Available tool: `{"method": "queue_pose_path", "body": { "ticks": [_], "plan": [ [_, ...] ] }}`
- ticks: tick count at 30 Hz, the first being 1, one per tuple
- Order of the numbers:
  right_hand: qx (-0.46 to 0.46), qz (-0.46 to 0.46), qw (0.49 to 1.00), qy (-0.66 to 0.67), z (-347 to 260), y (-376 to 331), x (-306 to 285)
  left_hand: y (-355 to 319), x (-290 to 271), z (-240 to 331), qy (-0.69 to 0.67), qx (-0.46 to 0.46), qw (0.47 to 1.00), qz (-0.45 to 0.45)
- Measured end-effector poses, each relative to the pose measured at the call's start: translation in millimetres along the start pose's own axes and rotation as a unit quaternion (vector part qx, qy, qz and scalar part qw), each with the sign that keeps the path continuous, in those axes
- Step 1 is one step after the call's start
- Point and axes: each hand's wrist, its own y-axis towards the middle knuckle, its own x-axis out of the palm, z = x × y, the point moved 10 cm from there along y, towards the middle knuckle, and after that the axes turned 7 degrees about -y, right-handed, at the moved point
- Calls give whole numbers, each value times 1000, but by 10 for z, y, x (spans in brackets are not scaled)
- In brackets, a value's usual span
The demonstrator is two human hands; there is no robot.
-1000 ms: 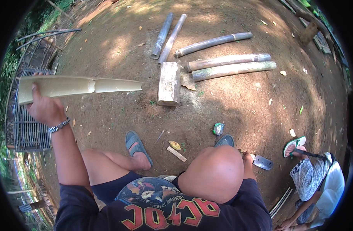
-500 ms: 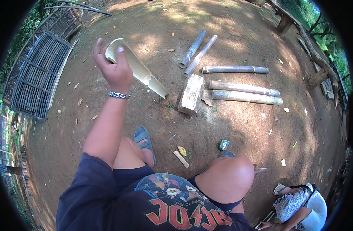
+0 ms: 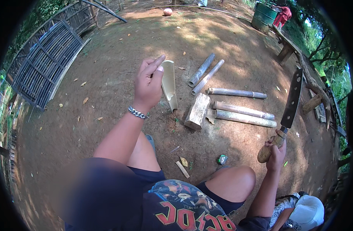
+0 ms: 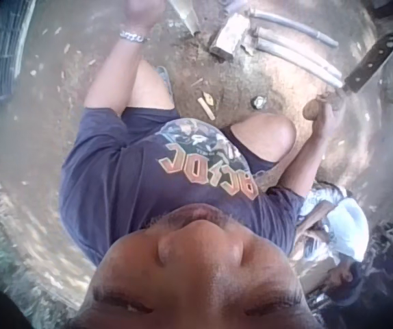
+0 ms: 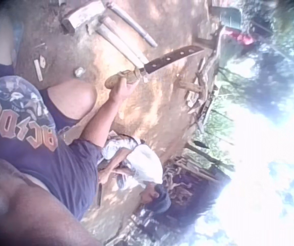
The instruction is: The person sits on the ground and uses a large knife to split bamboo poles. They first cut a pole in half, then use the knife to split the sections into thin strips by inserting the blade and prying the material apart.
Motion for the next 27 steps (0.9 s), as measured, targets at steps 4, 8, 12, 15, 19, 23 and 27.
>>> {"method": "queue_pose_path", "body": {
  "ticks": [4,8,12,15,19,23,27],
  "plan": [
    [26,-91,995,9,-225,-185,689,-83,49,31,-26,-105,993,-48],
    [45,-191,974,117,-436,-694,1679,-289,54,2,-87,-203,973,-60],
    [41,-252,965,52,-417,-1032,2167,-544,158,18,-160,-269,948,-50],
    [-9,-258,964,-60,-528,-1176,2314,-701,154,19,-158,-270,948,-55],
    [-50,-255,954,-151,-478,-1320,2325,-884,174,46,-167,-263,949,-48],
    [-80,-242,952,-173,-520,-1427,2334,-1058,192,104,-168,-242,955,-39],
    [-77,-243,953,-164,-446,-1522,2330,-1198,227,98,-208,-238,949,-21]
  ]
}}
